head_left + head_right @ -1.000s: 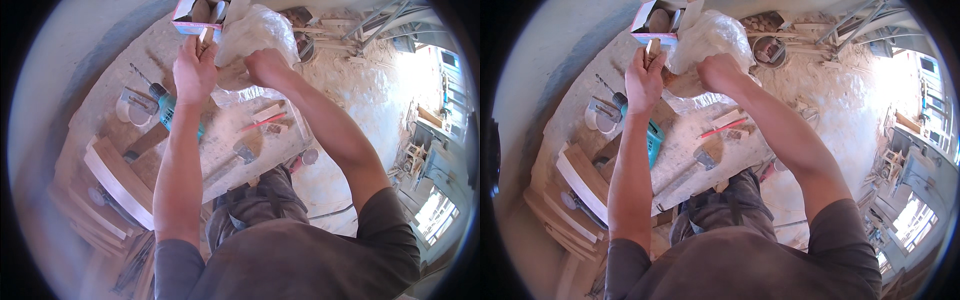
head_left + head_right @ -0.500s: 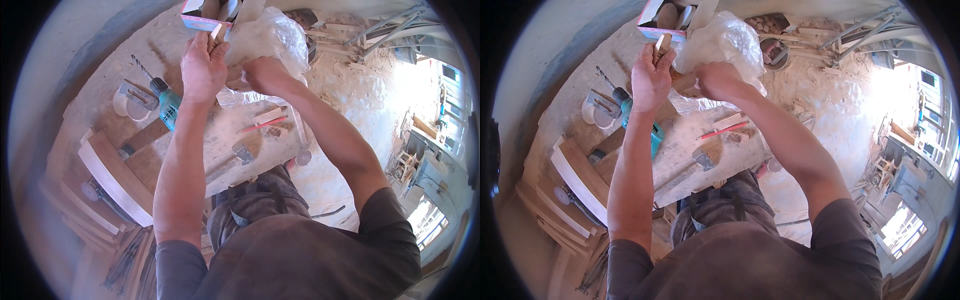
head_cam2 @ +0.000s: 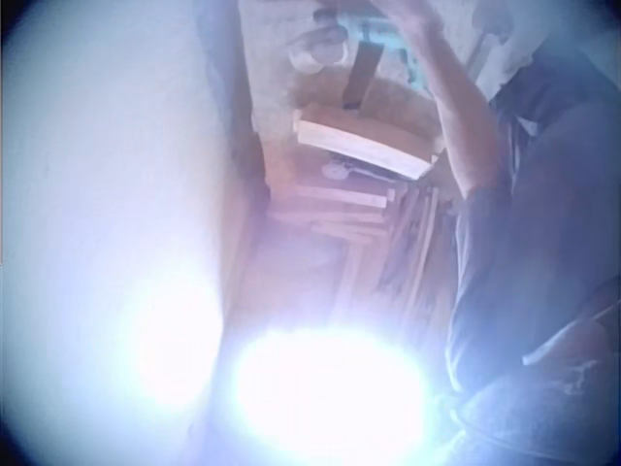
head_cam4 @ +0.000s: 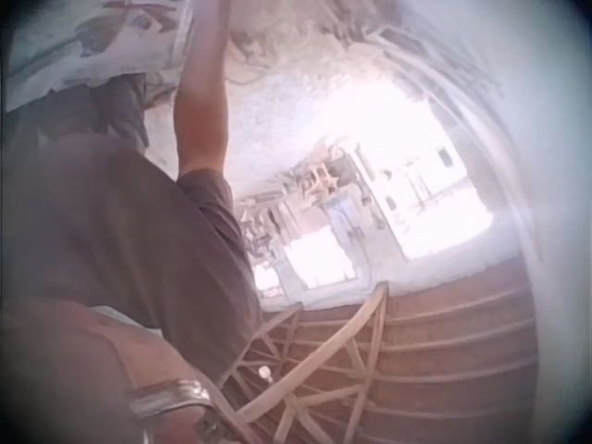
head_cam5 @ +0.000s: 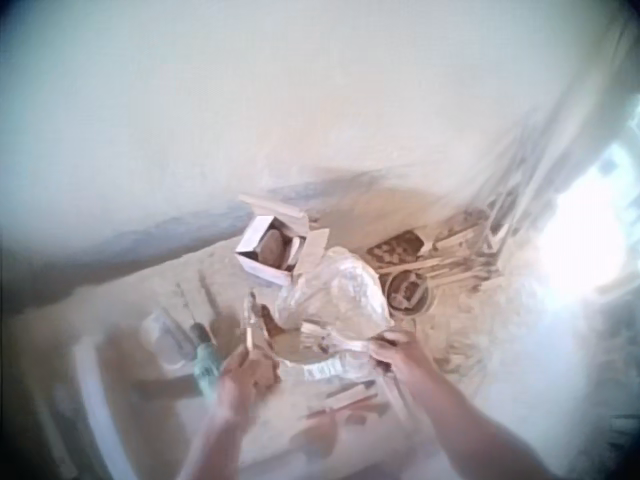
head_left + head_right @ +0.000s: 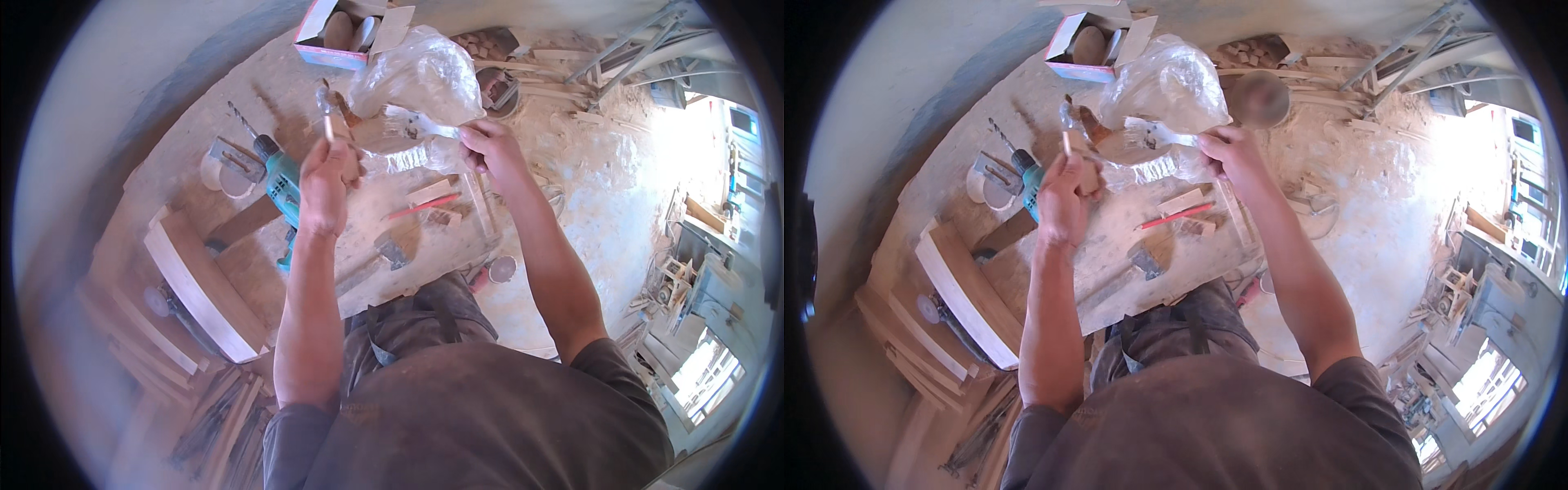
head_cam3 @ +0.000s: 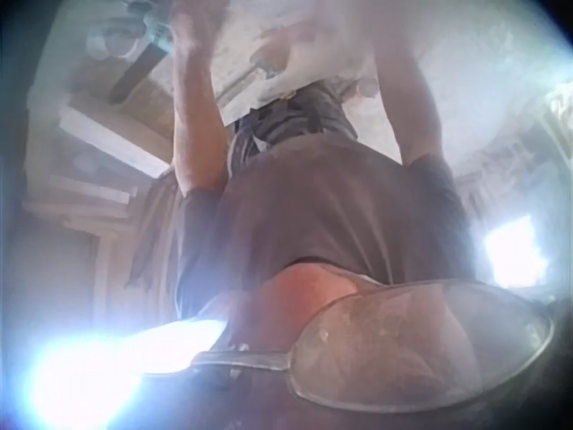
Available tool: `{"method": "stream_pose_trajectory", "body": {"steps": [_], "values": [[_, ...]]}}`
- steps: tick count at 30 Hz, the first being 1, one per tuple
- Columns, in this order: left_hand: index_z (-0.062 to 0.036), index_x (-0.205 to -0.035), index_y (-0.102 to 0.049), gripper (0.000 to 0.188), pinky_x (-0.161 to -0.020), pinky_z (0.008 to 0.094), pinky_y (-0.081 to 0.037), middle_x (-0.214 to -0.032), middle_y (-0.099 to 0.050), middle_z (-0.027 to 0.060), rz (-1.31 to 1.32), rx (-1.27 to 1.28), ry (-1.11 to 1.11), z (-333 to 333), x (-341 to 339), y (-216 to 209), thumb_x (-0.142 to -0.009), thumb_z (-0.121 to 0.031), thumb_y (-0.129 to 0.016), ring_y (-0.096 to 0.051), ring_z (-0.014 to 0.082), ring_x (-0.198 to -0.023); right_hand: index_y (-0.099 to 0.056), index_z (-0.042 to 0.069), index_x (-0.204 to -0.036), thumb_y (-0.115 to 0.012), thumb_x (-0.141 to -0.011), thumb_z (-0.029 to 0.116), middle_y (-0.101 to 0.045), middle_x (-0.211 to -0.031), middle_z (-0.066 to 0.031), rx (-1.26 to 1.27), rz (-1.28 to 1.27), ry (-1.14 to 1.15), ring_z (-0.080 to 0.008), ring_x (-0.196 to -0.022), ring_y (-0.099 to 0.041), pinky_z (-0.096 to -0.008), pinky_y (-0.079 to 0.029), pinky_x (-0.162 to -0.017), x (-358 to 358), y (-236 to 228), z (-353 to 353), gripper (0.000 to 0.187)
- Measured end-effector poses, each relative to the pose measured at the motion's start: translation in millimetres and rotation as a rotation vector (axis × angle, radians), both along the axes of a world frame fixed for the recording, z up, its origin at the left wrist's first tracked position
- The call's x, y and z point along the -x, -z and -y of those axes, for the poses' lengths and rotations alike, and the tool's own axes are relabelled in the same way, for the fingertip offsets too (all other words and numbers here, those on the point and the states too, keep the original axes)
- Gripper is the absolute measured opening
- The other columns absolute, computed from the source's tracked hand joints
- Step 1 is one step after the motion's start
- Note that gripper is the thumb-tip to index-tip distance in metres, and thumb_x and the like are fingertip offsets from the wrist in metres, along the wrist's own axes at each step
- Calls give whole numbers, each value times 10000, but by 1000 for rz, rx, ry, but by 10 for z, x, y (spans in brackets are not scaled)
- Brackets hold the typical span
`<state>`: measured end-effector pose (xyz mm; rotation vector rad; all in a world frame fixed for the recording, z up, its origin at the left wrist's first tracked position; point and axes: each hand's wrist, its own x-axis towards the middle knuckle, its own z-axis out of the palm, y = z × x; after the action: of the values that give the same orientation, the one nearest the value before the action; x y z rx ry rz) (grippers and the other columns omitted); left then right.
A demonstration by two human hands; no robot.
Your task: The person assembles small wooden parts by inserting wooden dowels into pre-drilled holes, tapping them with a hammer, and drilling additional holes. The person also uses an angle grinder to smooth the edges of the wooden pieces.
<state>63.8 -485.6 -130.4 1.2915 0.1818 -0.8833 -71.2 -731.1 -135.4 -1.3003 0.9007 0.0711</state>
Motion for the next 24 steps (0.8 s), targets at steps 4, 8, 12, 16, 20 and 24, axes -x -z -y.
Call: {"method": "stream_pose_trajectory", "body": {"steps": [4,8,12,16,20,24], "values": [[42,-1117,-601,279,-806,341,-454,-1066,-656,133,-153,255,80,-75,123,105,-1094,-210,-482,-596,204,-911,-713,-35,-1013,-674,-999,141,-642,-751,-32,107,150,10,-82,-604,-536,-257,-401,-544,173,-84,-83,181],[59,-1219,-609,334,-788,323,-467,-1101,-683,138,-164,270,129,-66,206,132,-1100,-239,-516,-616,197,-902,-720,8,-1057,-690,-974,114,-668,-774,-40,394,231,-80,-124,-658,-608,-294,-463,-589,231,-222,-201,138],[58,-1245,-623,356,-755,296,-476,-1076,-703,122,-146,260,158,-31,277,132,-1091,-258,-563,-629,178,-863,-716,51,-1075,-733,-896,75,-704,-852,-101,998,475,-230,-240,-727,-685,-363,-507,-616,160,-405,-413,181],[53,-1218,-650,368,-740,281,-466,-1043,-701,99,-101,243,152,-31,316,179,-1077,-283,-600,-618,158,-842,-676,69,-960,-739,-847,59,-667,-851,-107,1241,372,-470,-322,-768,-687,-434,-529,-637,240,-560,-495,130],[52,-1174,-686,366,-711,278,-457,-986,-690,72,-27,159,157,-9,396,132,-1063,-293,-634,-594,137,-810,-675,71,-977,-730,-851,50,-655,-851,-112,1275,246,-458,-337,-772,-679,-459,-527,-649,304,-511,-470,139],[55,-1210,-672,335,-646,259,-459,-977,-699,73,61,46,150,42,405,99,-1041,-234,-672,-602,125,-763,-671,61,-986,-718,-853,55,-635,-830,-113,1219,229,-320,-344,-764,-664,-463,-525,-658,341,-527,-493,142]]}}
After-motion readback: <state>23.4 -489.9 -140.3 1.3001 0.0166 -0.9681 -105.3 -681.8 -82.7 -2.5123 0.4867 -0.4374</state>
